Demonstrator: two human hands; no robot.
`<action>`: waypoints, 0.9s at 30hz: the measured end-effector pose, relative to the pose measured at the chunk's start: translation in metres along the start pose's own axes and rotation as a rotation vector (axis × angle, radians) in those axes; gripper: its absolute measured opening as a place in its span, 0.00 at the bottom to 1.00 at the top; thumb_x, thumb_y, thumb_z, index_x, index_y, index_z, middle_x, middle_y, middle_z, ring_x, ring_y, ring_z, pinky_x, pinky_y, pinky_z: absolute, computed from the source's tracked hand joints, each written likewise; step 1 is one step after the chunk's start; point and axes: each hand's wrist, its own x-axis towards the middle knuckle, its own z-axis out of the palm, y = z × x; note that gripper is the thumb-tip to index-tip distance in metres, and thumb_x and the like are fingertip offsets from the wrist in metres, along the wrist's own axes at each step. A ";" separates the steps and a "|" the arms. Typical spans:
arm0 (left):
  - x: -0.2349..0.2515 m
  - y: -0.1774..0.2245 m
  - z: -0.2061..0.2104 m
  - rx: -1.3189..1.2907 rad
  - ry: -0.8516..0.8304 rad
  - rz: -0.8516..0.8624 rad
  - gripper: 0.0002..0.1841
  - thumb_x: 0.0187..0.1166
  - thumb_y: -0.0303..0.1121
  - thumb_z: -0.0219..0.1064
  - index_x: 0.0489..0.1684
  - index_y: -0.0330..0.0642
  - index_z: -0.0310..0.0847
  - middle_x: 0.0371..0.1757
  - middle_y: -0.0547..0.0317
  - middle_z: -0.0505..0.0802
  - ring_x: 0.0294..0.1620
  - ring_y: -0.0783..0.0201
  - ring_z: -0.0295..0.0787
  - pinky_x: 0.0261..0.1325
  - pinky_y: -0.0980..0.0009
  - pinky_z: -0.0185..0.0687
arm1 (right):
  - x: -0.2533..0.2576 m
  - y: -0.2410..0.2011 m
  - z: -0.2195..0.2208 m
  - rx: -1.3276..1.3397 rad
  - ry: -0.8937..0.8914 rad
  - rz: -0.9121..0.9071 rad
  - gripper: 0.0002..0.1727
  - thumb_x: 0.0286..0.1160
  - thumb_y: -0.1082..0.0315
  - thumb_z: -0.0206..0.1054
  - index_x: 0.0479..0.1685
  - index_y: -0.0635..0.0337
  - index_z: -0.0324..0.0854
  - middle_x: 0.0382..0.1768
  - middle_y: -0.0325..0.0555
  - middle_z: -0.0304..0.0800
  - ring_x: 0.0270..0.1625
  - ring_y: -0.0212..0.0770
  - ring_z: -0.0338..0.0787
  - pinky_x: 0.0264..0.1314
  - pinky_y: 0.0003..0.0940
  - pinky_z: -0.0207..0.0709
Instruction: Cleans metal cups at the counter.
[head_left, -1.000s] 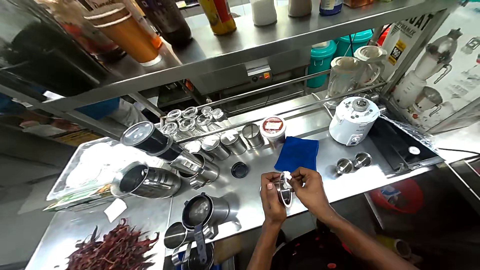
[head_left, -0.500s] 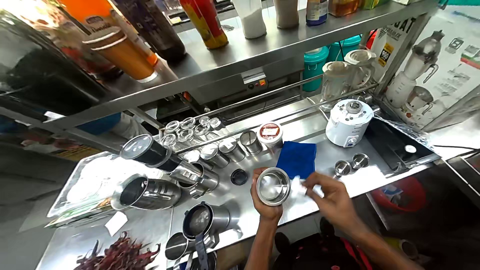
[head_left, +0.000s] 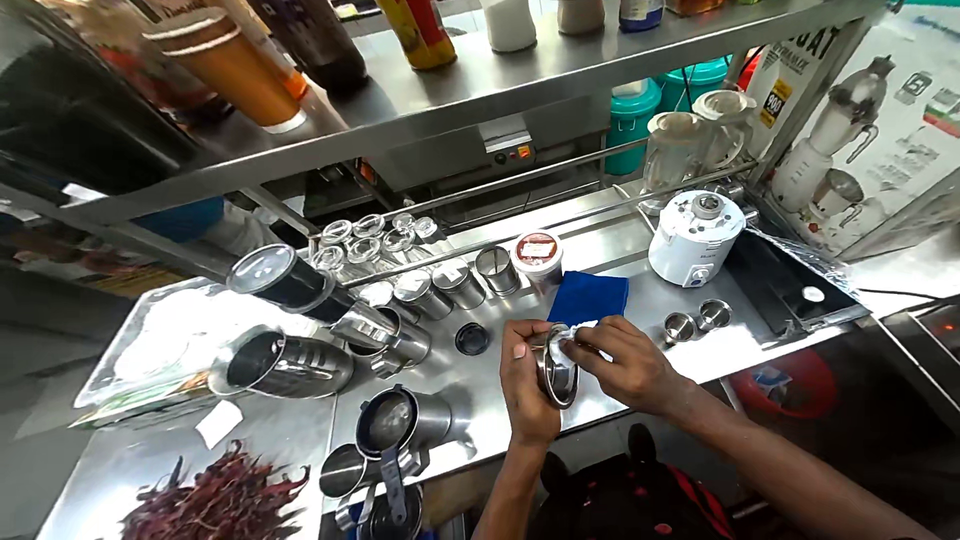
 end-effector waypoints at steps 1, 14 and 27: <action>0.000 0.002 0.001 0.043 0.004 0.032 0.25 0.89 0.60 0.44 0.60 0.54 0.79 0.46 0.69 0.89 0.40 0.75 0.87 0.40 0.78 0.85 | -0.001 -0.007 0.004 0.034 0.012 0.063 0.14 0.71 0.77 0.66 0.52 0.61 0.92 0.47 0.50 0.91 0.49 0.44 0.89 0.58 0.39 0.82; 0.013 -0.033 -0.040 0.635 -0.254 0.726 0.32 0.87 0.65 0.35 0.71 0.54 0.71 0.62 0.59 0.87 0.52 0.63 0.87 0.48 0.68 0.83 | 0.012 -0.069 -0.026 1.619 0.101 1.406 0.04 0.76 0.77 0.64 0.37 0.61 0.84 0.37 0.47 0.89 0.37 0.36 0.89 0.44 0.33 0.87; -0.022 -0.001 -0.043 -1.314 -0.058 -0.472 0.30 0.65 0.61 0.70 0.57 0.47 0.85 0.50 0.49 0.91 0.48 0.51 0.91 0.49 0.54 0.89 | 0.033 -0.067 -0.065 0.642 0.241 0.566 0.11 0.74 0.71 0.72 0.53 0.51 0.92 0.49 0.40 0.92 0.46 0.35 0.92 0.45 0.31 0.92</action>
